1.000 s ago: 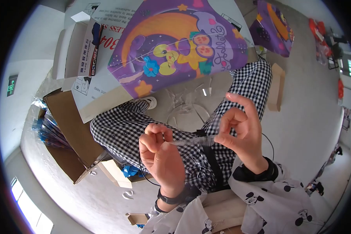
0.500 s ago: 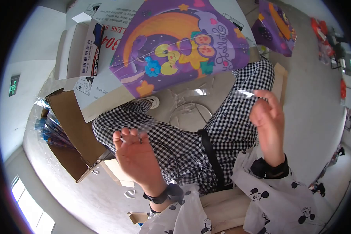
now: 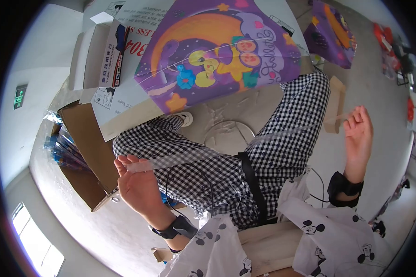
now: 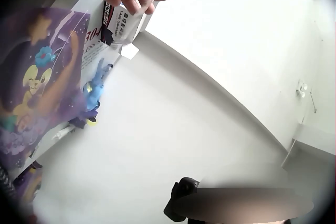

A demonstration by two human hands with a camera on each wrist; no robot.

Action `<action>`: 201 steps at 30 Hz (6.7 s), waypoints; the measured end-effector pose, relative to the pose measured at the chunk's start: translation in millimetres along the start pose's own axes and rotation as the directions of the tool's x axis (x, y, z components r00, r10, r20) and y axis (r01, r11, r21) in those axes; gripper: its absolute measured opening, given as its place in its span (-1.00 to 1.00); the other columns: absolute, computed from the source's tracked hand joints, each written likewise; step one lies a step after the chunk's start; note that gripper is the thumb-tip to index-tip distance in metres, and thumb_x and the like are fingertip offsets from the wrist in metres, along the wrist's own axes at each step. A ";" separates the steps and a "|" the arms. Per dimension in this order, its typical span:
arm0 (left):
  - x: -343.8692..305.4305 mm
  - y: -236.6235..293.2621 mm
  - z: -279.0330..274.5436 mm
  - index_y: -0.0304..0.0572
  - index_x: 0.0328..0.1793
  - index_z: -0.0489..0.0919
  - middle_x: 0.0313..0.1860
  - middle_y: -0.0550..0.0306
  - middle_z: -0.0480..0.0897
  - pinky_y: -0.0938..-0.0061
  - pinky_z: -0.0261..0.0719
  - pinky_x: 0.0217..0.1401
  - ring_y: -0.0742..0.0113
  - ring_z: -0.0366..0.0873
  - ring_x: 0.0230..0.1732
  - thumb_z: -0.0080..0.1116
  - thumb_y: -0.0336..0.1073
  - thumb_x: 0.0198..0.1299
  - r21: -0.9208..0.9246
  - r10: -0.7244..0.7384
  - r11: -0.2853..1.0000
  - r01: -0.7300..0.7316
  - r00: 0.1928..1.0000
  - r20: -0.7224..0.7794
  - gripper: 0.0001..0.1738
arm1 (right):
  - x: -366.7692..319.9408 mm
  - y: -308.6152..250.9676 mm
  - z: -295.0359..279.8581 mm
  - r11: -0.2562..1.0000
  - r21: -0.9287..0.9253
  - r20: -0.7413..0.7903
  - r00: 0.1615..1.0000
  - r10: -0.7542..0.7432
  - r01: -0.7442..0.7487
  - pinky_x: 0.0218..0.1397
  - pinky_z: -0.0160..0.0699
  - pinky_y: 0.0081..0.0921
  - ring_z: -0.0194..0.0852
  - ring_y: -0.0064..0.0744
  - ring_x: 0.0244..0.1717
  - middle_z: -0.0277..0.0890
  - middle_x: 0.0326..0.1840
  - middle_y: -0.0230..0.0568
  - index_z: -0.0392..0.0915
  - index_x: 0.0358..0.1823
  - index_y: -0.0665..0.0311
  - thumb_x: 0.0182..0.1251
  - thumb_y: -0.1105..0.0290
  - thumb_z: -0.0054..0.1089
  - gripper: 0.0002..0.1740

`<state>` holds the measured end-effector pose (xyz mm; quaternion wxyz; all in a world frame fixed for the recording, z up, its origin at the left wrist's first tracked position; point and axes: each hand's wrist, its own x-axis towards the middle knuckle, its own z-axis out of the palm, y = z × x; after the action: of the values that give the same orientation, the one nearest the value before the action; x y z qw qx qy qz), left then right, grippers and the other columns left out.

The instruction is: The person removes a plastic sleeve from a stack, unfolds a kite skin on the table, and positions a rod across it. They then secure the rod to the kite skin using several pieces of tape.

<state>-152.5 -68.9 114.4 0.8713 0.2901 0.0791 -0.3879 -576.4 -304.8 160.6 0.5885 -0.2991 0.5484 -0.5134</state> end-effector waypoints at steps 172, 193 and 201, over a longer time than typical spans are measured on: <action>205.9 -133.6 0.2 -0.34 0.59 0.03 0.62 -0.14 0.05 0.18 -0.15 0.66 0.07 -0.12 0.66 -0.07 -0.06 0.34 0.484 -0.145 -0.736 -0.473 0.809 0.569 -0.20 | 231.7 -64.6 -12.7 0.870 0.449 0.206 0.925 -0.320 0.202 0.32 0.36 -0.24 0.49 -0.32 0.04 0.55 -0.19 -0.20 0.43 -0.16 0.30 0.47 0.52 0.04 -0.98; 20.1 -65.9 75.7 -0.34 0.17 0.54 0.06 -0.04 0.67 0.23 0.62 0.22 0.14 0.66 0.08 -0.05 -0.22 0.50 0.161 0.200 0.957 -0.240 0.953 0.229 -0.66 | -44.3 43.0 141.2 0.866 0.418 0.575 0.818 -0.017 -0.275 0.32 0.25 -0.16 0.39 -0.37 0.10 0.45 -0.04 -0.33 0.36 0.01 0.17 0.38 0.50 0.11 -0.77; 5.2 -43.9 38.0 -0.32 0.06 0.59 -0.15 0.05 0.72 0.23 0.60 0.24 0.18 0.70 -0.06 -0.04 -0.25 0.49 0.106 0.312 0.940 -0.324 0.943 0.113 -0.71 | -44.2 69.2 155.0 0.852 0.372 0.634 0.772 0.058 -0.369 0.42 0.20 -0.19 0.36 -0.31 0.17 0.52 0.00 -0.23 0.54 -0.07 0.34 0.38 0.44 0.18 -0.82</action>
<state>-183.9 -117.0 124.1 0.9057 0.3334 -0.0343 -0.2595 -404.0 -275.9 146.2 0.8422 -0.2254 0.2208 -0.4372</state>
